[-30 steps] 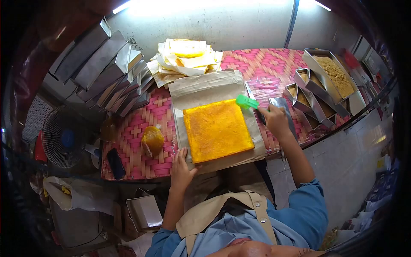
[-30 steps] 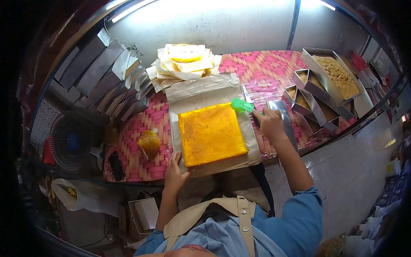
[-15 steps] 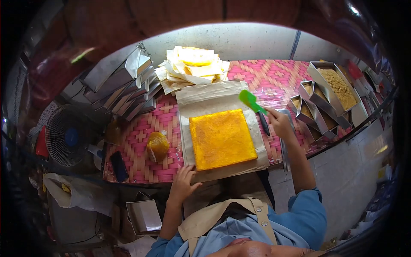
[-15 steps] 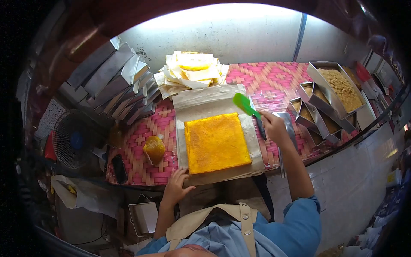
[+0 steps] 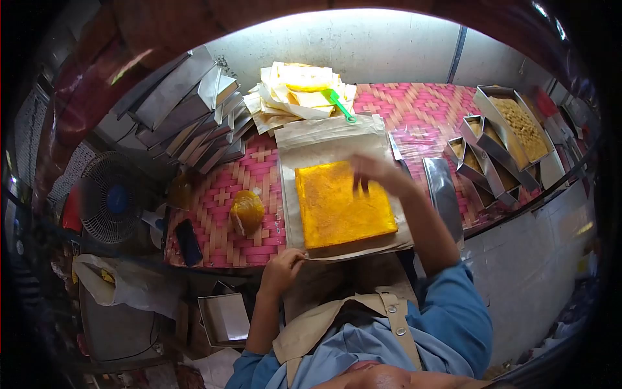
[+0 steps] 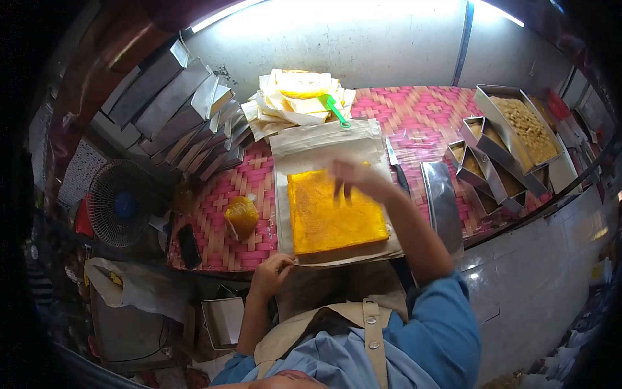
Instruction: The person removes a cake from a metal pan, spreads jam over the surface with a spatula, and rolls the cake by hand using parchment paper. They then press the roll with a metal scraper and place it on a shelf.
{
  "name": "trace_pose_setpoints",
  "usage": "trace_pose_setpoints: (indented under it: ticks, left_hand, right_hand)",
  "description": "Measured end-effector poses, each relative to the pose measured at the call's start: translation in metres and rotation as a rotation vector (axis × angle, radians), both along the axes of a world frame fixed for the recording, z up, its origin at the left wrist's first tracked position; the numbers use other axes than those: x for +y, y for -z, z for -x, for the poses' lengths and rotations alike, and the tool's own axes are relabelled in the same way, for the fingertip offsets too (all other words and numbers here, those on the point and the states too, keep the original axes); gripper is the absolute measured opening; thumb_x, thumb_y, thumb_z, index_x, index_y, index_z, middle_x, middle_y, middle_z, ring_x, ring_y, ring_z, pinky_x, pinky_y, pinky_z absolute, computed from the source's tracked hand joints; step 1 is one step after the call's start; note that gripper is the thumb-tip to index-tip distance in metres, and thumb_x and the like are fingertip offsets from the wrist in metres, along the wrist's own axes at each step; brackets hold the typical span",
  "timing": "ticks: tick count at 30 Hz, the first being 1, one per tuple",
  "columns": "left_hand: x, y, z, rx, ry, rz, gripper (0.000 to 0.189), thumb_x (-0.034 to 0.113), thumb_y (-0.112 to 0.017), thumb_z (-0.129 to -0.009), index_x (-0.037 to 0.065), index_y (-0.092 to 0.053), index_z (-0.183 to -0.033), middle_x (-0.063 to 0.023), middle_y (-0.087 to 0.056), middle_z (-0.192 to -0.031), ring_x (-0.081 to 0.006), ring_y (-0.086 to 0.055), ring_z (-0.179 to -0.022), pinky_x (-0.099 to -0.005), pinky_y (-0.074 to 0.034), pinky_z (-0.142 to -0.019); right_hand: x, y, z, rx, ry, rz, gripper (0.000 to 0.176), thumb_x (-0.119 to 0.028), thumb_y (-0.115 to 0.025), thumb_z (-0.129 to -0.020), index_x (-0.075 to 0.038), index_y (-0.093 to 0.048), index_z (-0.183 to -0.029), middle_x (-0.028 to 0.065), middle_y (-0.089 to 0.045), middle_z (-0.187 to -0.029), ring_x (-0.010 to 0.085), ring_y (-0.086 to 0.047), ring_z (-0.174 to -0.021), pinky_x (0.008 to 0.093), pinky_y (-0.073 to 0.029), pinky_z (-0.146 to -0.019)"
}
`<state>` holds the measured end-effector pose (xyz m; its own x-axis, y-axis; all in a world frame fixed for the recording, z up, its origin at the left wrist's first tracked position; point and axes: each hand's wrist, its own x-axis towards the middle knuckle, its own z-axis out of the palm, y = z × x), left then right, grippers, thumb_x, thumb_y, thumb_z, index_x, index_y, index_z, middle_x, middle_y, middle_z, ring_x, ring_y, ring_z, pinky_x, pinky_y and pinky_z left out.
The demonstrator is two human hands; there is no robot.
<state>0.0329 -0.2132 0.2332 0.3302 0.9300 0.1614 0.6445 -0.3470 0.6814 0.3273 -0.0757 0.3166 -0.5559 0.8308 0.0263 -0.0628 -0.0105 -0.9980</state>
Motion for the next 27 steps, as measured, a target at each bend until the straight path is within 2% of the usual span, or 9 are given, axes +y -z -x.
trace_pose_setpoints:
  ticks: [3,5,7,11,13,17,20,25,27]
  left_hand:
    - [0.001,-0.001,-0.002,-0.024,-0.035,-0.026,0.009,0.009,-0.061,-0.08,0.003,-0.058,-0.087,-0.0113,-0.063,-0.087,-0.0294,-0.061,-0.084,-0.0371,-0.048,-0.071]
    - [0.004,0.008,-0.003,-0.03,-0.054,-0.058,0.009,0.008,-0.06,-0.08,0.003,-0.057,-0.087,-0.0128,-0.062,-0.085,-0.0312,-0.06,-0.083,-0.0385,-0.047,-0.071]
    - [0.004,0.013,-0.006,-0.034,-0.067,-0.082,0.008,0.006,-0.059,-0.081,0.002,-0.055,-0.087,-0.0143,-0.061,-0.083,-0.033,-0.059,-0.082,-0.0399,-0.046,-0.07]
    - [0.007,0.012,-0.014,-0.052,-0.131,-0.054,0.008,0.005,-0.056,-0.083,0.001,-0.051,-0.087,-0.0165,-0.059,-0.08,-0.0359,-0.058,-0.079,-0.0423,-0.045,-0.069]
    - [0.006,0.014,-0.017,-0.061,-0.181,-0.085,0.008,0.005,-0.056,-0.084,0.001,-0.05,-0.087,-0.0169,-0.058,-0.08,-0.0361,-0.057,-0.079,-0.0423,-0.044,-0.069]
    - [0.004,0.022,-0.019,-0.054,-0.217,-0.126,0.008,0.005,-0.055,-0.084,0.0,-0.049,-0.088,-0.0172,-0.057,-0.082,-0.0365,-0.055,-0.079,-0.0425,-0.043,-0.069]
    - [0.001,0.027,-0.023,-0.092,-0.274,-0.106,0.009,0.004,-0.053,-0.085,-0.001,-0.047,-0.089,-0.0191,-0.057,-0.083,-0.0381,-0.055,-0.078,-0.0405,-0.043,-0.071]
    - [-0.003,0.023,-0.023,-0.018,-0.225,-0.175,0.013,-0.001,-0.054,-0.077,0.002,-0.049,-0.088,-0.0138,-0.057,-0.095,-0.0333,-0.053,-0.091,-0.0429,-0.04,-0.079]
    - [-0.001,0.021,-0.021,0.055,-0.187,-0.224,0.016,-0.003,-0.054,-0.073,0.004,-0.05,-0.087,-0.0126,-0.058,-0.099,-0.0323,-0.051,-0.097,-0.0432,-0.039,-0.084]
  right_hand:
    - [-0.086,0.041,0.028,-0.191,-0.642,0.231,0.055,-0.039,-0.046,-0.093,-0.01,-0.035,-0.139,0.0081,-0.056,-0.122,0.011,-0.059,-0.065,0.0234,-0.048,-0.056]
    - [-0.126,0.077,0.037,-0.383,-0.698,0.464,0.056,-0.043,-0.046,-0.093,-0.008,-0.04,-0.136,0.0084,-0.055,-0.124,0.0163,-0.061,-0.074,0.0297,-0.05,-0.067]
    - [-0.169,0.175,0.028,-0.403,-0.722,0.058,0.049,-0.041,-0.041,-0.095,-0.005,-0.05,-0.127,0.0096,-0.053,-0.127,0.0216,-0.061,-0.084,0.0337,-0.049,-0.079]
    - [-0.19,0.16,-0.003,-0.378,-0.716,0.326,0.049,-0.044,-0.042,-0.094,-0.005,-0.055,-0.123,0.011,-0.059,-0.118,0.0249,-0.062,-0.086,0.0354,-0.047,-0.084]
    - [-0.172,0.087,-0.006,-0.86,-0.617,0.271,0.045,-0.043,-0.051,-0.09,-0.005,-0.062,-0.113,0.0126,-0.065,-0.104,0.0197,-0.062,-0.084,0.0342,-0.048,-0.08]
    - [-0.174,0.072,-0.02,-0.451,0.577,-0.031,0.032,-0.024,-0.072,-0.074,-0.005,-0.061,-0.097,0.0121,-0.06,-0.091,0.0237,-0.058,-0.083,0.0374,-0.044,-0.078]
    - [-0.164,0.081,-0.037,-1.025,0.824,-0.729,0.041,-0.015,-0.071,-0.067,-0.009,-0.055,-0.104,0.0097,-0.053,-0.102,0.0273,-0.049,-0.098,0.0404,-0.035,-0.088]
    - [-0.146,0.112,-0.056,-0.926,1.086,-0.564,0.044,-0.004,-0.061,-0.06,-0.013,-0.057,-0.103,0.0069,-0.05,-0.109,0.0274,-0.042,-0.106,0.0421,-0.026,-0.093]
    - [-0.142,0.108,-0.07,-0.979,0.749,-0.592,0.031,-0.003,-0.06,-0.06,-0.013,-0.063,-0.089,0.0042,-0.053,-0.108,0.0266,-0.042,-0.107,0.0415,-0.027,-0.093]
